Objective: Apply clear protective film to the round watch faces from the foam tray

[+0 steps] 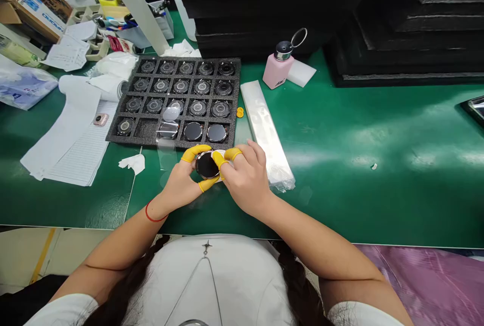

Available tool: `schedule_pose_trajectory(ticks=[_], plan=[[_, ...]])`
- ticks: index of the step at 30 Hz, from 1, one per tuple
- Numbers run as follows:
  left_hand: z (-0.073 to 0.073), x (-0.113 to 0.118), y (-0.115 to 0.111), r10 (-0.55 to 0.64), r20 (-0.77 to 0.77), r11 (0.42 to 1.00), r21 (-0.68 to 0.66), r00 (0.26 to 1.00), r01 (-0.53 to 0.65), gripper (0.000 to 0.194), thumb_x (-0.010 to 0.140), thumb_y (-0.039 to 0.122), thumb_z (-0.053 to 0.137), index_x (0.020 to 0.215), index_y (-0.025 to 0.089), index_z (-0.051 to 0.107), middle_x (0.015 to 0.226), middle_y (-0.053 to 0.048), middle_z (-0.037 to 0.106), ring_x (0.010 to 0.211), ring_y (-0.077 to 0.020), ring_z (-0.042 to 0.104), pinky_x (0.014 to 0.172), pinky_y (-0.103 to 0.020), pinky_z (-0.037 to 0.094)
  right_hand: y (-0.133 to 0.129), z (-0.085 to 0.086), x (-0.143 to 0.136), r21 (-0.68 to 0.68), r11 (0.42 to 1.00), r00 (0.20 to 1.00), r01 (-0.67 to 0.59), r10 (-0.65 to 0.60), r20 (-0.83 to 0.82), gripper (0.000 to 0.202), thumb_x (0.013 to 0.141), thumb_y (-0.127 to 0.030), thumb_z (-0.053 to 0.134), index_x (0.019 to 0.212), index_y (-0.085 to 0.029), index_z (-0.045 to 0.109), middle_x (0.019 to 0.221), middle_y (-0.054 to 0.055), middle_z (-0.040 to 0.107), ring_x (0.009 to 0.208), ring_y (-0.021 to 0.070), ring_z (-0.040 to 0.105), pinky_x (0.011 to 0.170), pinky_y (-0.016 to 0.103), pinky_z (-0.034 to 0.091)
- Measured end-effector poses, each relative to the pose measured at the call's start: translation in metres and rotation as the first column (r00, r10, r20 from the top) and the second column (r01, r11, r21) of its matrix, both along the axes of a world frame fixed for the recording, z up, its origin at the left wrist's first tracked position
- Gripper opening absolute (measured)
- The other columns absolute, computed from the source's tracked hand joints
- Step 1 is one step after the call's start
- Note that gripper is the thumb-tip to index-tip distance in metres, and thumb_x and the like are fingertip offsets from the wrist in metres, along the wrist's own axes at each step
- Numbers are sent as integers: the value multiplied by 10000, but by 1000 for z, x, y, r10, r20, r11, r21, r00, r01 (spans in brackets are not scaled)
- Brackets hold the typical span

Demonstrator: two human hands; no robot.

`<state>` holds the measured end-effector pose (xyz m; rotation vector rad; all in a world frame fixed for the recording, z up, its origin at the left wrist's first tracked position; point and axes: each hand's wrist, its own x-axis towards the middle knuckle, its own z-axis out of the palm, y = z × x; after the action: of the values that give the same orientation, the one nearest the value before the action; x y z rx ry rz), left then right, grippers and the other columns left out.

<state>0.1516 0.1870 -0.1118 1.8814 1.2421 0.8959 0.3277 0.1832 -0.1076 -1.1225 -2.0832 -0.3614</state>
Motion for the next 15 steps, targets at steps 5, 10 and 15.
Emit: schedule_pose_trajectory(ticks=[5, 10, 15], plan=[[-2, -3, 2, 73, -35, 996, 49, 997, -71, 562, 737, 197, 700, 1240, 235, 452, 1084, -50, 646, 1046, -230, 625, 977, -421, 481, -7, 1, -3, -12, 1000, 997, 28, -27, 68, 252, 866, -131, 521, 627, -192, 571, 692, 41, 556, 888, 201, 482, 998, 402, 363], [-7, -6, 5, 129, -54, 985, 124, 990, -122, 556, 721, 207, 708, 1221, 216, 466, 1092, -62, 651, 1071, -247, 613, 1001, -447, 462, -15, -1, -9, -58, 998, 998, -33, 36, 45, 229, 843, -110, 515, 637, -179, 585, 672, 51, 545, 874, 213, 483, 993, 418, 385], [-3, -8, 7, 98, 32, 993, 58, 995, -99, 615, 691, 189, 732, 1240, 211, 455, 1147, -69, 625, 976, -196, 642, 877, -338, 532, -13, 2, -6, -163, 959, 955, -230, 191, -226, 138, 852, -121, 531, 782, -184, 631, 757, 41, 578, 813, 183, 512, 940, 452, 432]])
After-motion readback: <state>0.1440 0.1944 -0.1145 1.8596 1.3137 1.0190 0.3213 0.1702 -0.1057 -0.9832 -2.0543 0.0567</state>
